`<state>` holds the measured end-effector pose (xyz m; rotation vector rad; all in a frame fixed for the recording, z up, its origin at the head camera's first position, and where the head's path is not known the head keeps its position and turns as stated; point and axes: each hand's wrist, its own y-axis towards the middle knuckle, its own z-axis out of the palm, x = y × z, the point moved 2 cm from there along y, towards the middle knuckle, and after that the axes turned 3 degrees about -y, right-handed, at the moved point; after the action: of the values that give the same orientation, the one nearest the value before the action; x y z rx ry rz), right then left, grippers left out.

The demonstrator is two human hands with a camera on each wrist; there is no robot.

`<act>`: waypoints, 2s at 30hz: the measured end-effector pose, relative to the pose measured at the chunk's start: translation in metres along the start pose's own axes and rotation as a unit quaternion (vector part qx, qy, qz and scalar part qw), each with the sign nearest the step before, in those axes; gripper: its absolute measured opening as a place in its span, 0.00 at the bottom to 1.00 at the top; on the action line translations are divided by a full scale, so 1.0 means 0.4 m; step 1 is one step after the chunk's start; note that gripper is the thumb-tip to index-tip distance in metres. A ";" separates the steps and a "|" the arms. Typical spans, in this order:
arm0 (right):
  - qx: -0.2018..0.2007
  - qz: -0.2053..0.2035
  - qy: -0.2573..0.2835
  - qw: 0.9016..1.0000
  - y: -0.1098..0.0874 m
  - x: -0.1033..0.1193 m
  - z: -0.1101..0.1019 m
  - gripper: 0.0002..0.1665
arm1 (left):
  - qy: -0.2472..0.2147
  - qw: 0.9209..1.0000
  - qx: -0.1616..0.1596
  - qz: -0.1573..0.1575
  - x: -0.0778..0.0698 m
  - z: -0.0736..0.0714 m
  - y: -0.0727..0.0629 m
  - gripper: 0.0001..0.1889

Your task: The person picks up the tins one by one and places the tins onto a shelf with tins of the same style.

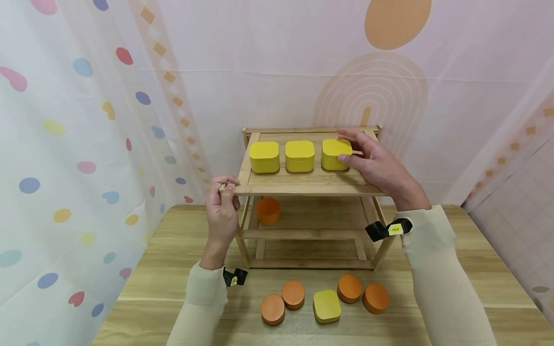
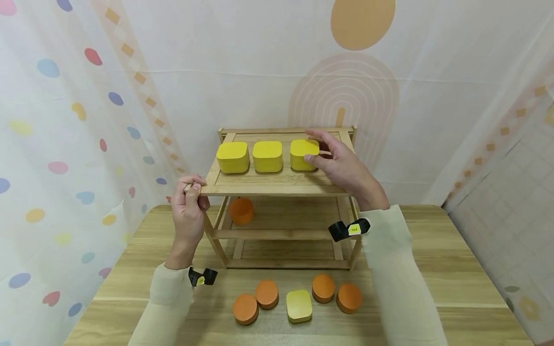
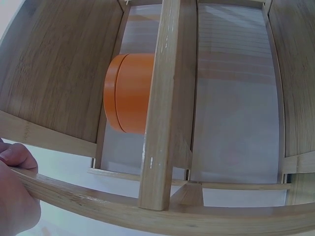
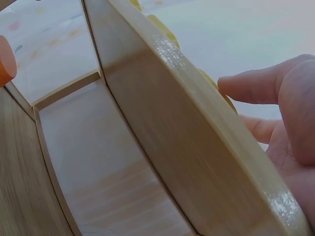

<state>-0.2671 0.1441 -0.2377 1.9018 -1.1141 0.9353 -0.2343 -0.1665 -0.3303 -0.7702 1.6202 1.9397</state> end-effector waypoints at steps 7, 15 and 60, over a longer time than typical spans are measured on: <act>-0.032 0.009 -0.004 0.999 -0.005 -0.002 -0.007 0.33 | -0.001 1.000 0.001 0.003 0.003 0.004 0.003 0.12; -0.076 -0.005 -0.014 0.997 -0.008 0.000 -0.007 0.31 | -0.008 1.000 0.001 -0.011 0.008 0.005 0.003 0.12; -0.059 -0.315 0.138 0.937 -0.260 -0.059 0.103 0.26 | 0.007 1.000 0.004 -0.012 0.021 -0.001 0.012 0.12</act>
<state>-0.1722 0.1549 -0.3004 1.7863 -0.3398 0.7125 -0.2433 -0.1676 -0.3329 -0.7987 1.6189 1.9136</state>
